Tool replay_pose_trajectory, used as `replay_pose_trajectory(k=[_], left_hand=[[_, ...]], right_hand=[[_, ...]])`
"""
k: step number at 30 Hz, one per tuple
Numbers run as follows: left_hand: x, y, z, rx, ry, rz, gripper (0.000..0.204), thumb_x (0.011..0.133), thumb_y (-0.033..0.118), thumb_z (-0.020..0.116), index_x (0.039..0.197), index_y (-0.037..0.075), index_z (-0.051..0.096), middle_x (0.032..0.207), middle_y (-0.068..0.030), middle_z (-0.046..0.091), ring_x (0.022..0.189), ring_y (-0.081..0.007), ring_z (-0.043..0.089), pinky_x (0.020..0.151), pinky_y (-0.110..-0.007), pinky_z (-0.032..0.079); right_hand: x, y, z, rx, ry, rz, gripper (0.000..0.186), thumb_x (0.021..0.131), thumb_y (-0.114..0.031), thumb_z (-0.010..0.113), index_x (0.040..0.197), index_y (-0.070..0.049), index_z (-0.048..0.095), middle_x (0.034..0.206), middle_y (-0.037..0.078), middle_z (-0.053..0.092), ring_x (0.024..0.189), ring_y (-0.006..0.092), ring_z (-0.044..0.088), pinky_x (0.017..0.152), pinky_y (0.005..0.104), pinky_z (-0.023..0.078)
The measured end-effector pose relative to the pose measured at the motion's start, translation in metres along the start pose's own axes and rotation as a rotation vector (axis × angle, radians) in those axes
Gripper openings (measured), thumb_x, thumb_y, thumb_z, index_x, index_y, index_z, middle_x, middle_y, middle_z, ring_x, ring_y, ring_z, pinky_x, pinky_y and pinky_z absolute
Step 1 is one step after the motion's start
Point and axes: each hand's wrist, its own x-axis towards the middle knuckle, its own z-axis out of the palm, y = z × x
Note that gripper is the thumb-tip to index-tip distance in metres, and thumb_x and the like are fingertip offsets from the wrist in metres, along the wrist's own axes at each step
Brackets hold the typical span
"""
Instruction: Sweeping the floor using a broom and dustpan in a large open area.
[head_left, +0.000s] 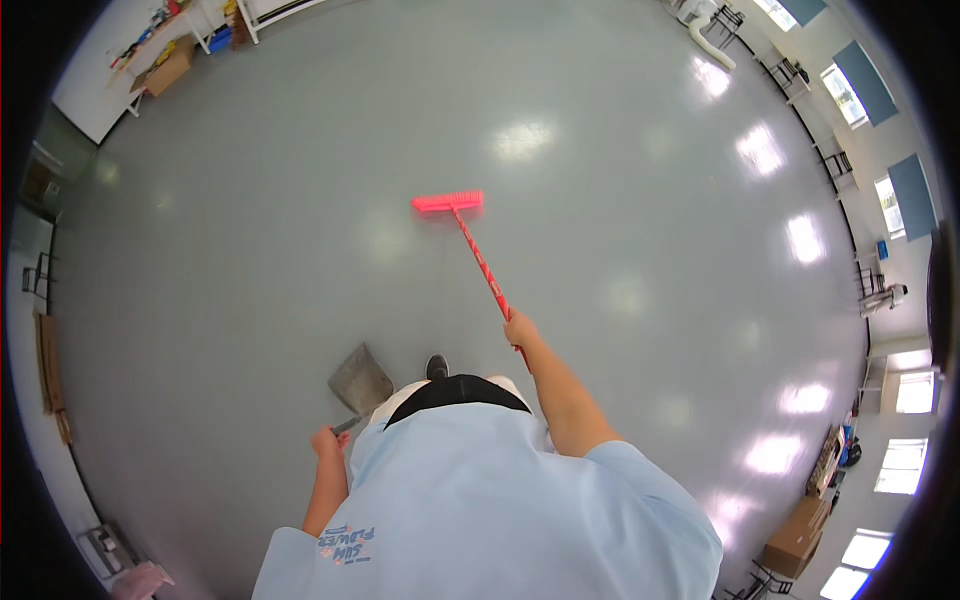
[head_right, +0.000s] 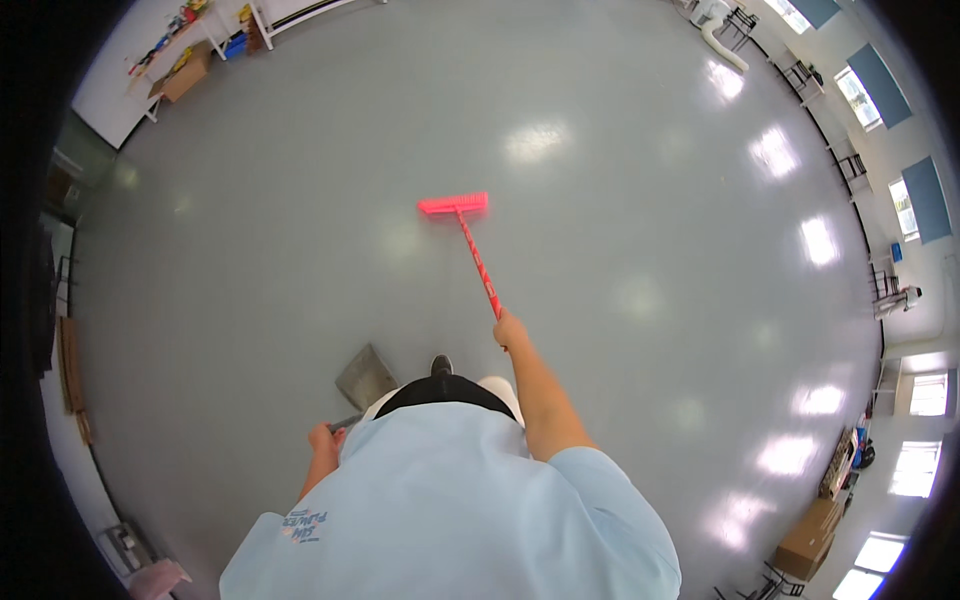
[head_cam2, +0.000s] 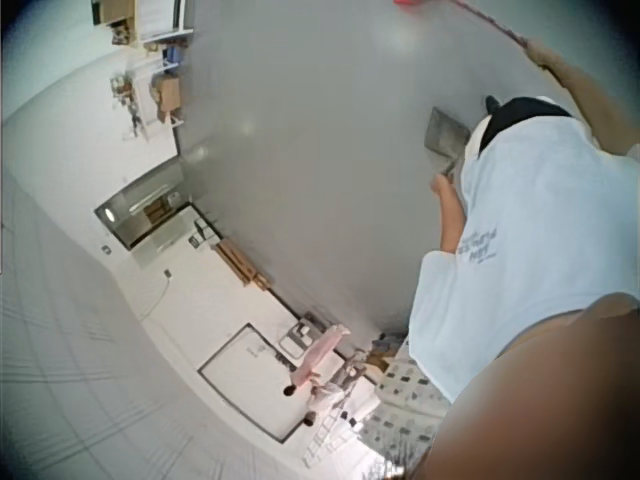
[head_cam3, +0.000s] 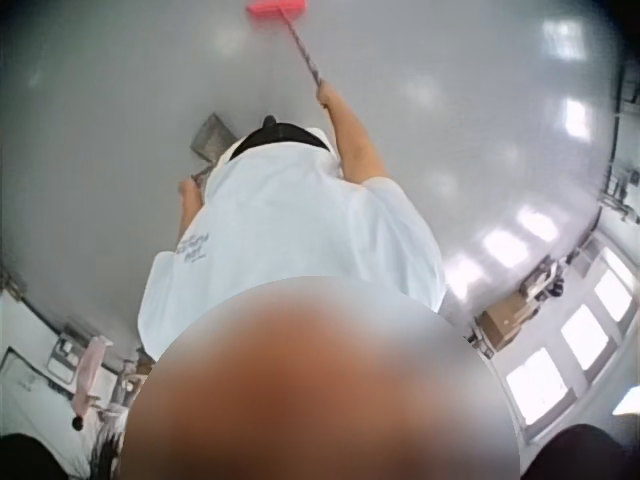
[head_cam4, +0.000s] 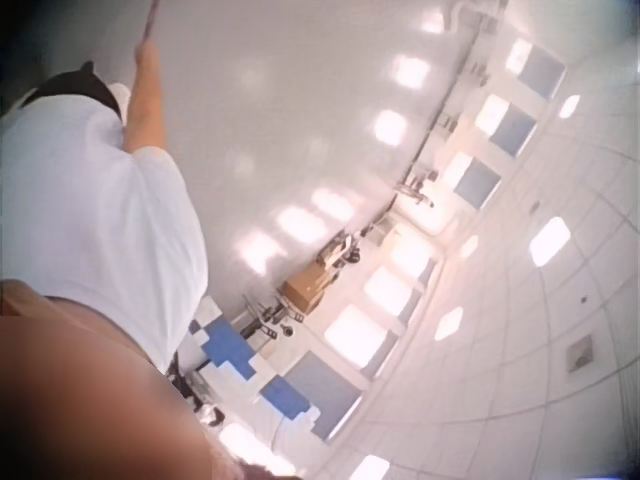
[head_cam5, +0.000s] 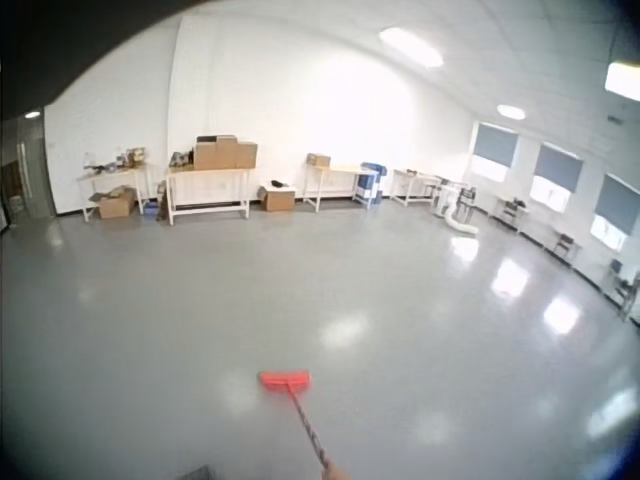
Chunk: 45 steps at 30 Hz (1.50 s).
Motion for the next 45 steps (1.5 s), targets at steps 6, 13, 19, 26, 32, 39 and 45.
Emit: replay_pose_trajectory(k=[6, 13, 19, 26, 32, 39, 45], left_hand=[[0.013, 0.025, 0.021, 0.007, -0.063, 0.04, 0.018, 0.076, 0.012, 0.045, 0.083, -0.005, 0.047, 0.056, -0.0152, 0.052, 0.041, -0.0217, 0.053, 0.033, -0.028, 0.044], [0.016, 0.076, 0.077, 0.021, -0.133, 0.236, 0.019, 0.076, 0.014, 0.048, 0.084, -0.004, 0.047, 0.061, -0.0147, 0.052, 0.041, -0.0205, 0.053, 0.036, -0.027, 0.045], [0.011, 0.102, 0.099, 0.072, -0.085, 0.224, 0.019, 0.075, 0.013, 0.047, 0.083, -0.005, 0.048, 0.061, -0.0151, 0.052, 0.042, -0.0207, 0.053, 0.037, -0.028, 0.046], [-0.002, 0.128, 0.17, 0.088, -0.147, 0.307, 0.021, 0.076, 0.014, 0.047, 0.082, -0.005, 0.048, 0.061, -0.0145, 0.053, 0.044, -0.0211, 0.054, 0.037, -0.028, 0.046], [-0.028, 0.186, 0.236, 0.141, -0.209, 0.338, 0.021, 0.075, 0.013, 0.047, 0.08, -0.007, 0.047, 0.056, -0.0146, 0.052, 0.043, -0.0219, 0.054, 0.036, -0.028, 0.045], [-0.012, 0.225, 0.309, 0.232, -0.272, 0.348, 0.019, 0.076, 0.01, 0.046, 0.082, -0.007, 0.048, 0.061, -0.0157, 0.053, 0.045, -0.0208, 0.056, 0.035, -0.026, 0.045], [-0.021, 0.248, 0.37, 0.354, -0.311, 0.321, 0.021, 0.076, 0.012, 0.046, 0.084, -0.007, 0.048, 0.063, -0.0152, 0.054, 0.046, -0.0206, 0.056, 0.035, -0.026, 0.046]], right_hand=[[-0.044, 0.014, -0.024, -0.046, -0.03, 0.022, 0.036, 0.079, -0.016, 0.042, 0.114, -0.012, 0.037, 0.064, 0.015, 0.055, 0.042, 0.0243, 0.053, 0.037, 0.0343, 0.043], [-0.01, 0.034, -0.005, -0.282, 0.041, 0.018, 0.048, 0.079, -0.019, 0.043, 0.124, -0.015, 0.029, 0.074, 0.016, 0.059, 0.044, 0.0243, 0.055, 0.039, 0.033, 0.044], [0.066, -0.016, -0.039, 0.068, -0.017, -0.014, 0.043, 0.077, -0.016, 0.042, 0.119, -0.013, 0.034, 0.062, 0.014, 0.055, 0.04, 0.0217, 0.053, 0.037, 0.0331, 0.044], [0.126, -0.025, -0.116, 0.165, 0.04, 0.018, 0.031, 0.076, -0.012, 0.04, 0.107, -0.009, 0.043, 0.06, 0.014, 0.054, 0.041, 0.0229, 0.052, 0.034, 0.0339, 0.041], [0.034, 0.064, -0.125, 0.026, 0.244, -0.19, 0.042, 0.078, -0.019, 0.045, 0.119, -0.017, 0.038, 0.076, 0.015, 0.056, 0.06, 0.0263, 0.056, 0.056, 0.0367, 0.044], [-0.118, 0.167, -0.093, -0.213, -0.036, 0.243, 0.051, 0.079, -0.022, 0.044, 0.126, -0.02, 0.026, 0.088, 0.019, 0.057, 0.079, 0.0361, 0.054, 0.07, 0.043, 0.043], [-0.073, 0.153, -0.075, -0.103, -0.105, 0.238, 0.057, 0.079, -0.023, 0.043, 0.13, -0.023, 0.017, 0.088, 0.021, 0.056, 0.078, 0.0372, 0.054, 0.07, 0.0433, 0.043]])
